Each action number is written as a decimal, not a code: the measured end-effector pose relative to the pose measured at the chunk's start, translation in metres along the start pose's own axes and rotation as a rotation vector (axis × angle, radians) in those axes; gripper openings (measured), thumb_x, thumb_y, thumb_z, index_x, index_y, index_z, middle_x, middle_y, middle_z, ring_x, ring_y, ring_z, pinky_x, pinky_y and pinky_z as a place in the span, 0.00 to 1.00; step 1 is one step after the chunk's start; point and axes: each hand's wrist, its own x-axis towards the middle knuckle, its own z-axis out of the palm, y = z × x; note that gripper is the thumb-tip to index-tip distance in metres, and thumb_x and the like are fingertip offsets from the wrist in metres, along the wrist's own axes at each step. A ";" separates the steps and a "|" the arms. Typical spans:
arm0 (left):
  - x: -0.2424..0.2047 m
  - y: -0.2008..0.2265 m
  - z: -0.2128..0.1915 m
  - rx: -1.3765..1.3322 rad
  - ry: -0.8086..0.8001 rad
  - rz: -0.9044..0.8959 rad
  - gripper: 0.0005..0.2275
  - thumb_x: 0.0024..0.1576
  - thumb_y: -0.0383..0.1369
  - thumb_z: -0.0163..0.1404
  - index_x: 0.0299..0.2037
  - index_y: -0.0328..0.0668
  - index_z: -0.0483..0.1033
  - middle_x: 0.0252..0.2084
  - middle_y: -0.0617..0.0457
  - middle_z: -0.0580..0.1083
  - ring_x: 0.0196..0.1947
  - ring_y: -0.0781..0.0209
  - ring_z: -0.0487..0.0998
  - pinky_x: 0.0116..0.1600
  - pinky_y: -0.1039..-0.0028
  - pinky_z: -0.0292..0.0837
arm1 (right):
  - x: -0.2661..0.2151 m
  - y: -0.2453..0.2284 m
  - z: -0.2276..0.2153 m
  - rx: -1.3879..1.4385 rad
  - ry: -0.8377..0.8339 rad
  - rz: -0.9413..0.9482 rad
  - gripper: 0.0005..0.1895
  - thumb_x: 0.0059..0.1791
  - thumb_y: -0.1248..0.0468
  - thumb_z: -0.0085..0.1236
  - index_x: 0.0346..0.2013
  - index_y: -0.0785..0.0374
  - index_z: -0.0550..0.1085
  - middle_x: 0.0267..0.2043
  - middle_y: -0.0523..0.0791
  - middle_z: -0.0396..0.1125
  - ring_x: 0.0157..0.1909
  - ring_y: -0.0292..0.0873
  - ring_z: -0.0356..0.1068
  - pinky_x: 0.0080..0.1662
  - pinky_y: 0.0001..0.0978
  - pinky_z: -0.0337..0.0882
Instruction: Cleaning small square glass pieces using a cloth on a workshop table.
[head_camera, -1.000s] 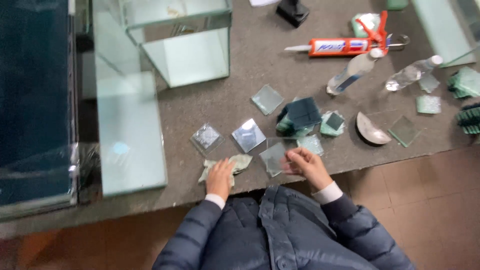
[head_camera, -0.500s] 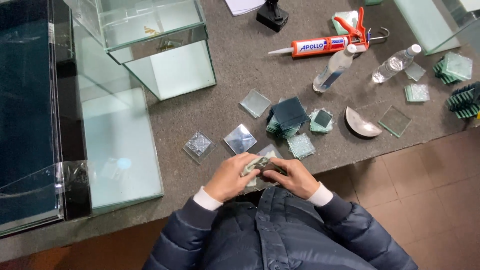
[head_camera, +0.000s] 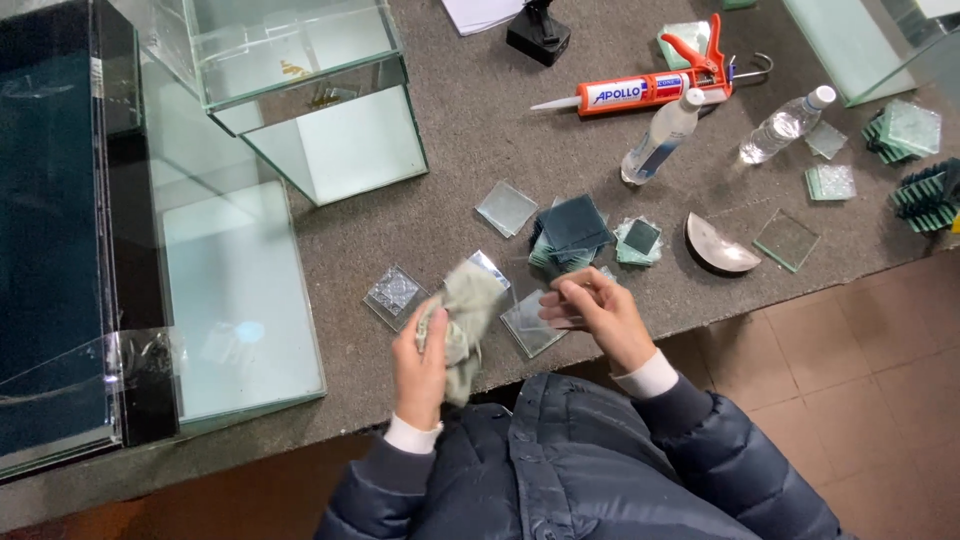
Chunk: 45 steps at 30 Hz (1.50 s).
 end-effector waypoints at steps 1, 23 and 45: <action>-0.005 0.016 0.007 -0.002 -0.002 -0.003 0.22 0.70 0.43 0.50 0.63 0.28 0.80 0.58 0.27 0.82 0.63 0.41 0.81 0.67 0.50 0.75 | -0.003 0.003 0.007 -0.002 0.003 0.002 0.14 0.60 0.63 0.54 0.54 0.70 0.78 0.46 0.64 0.81 0.45 0.57 0.84 0.48 0.50 0.85; 0.018 0.020 0.010 -0.774 -0.089 -0.497 0.22 0.71 0.45 0.46 0.65 0.36 0.77 0.62 0.36 0.80 0.60 0.44 0.81 0.66 0.51 0.74 | 0.014 0.022 0.026 0.481 -0.047 -0.053 0.20 0.62 0.59 0.48 0.66 0.66 0.73 0.59 0.56 0.79 0.53 0.46 0.82 0.55 0.37 0.82; 0.007 -0.027 0.048 -0.602 -0.098 -0.243 0.11 0.58 0.27 0.68 0.45 0.34 0.80 0.37 0.47 0.82 0.35 0.61 0.84 0.39 0.67 0.87 | -0.011 0.018 0.056 0.197 0.008 -0.174 0.17 0.57 0.63 0.62 0.59 0.67 0.81 0.47 0.51 0.82 0.46 0.39 0.79 0.51 0.36 0.81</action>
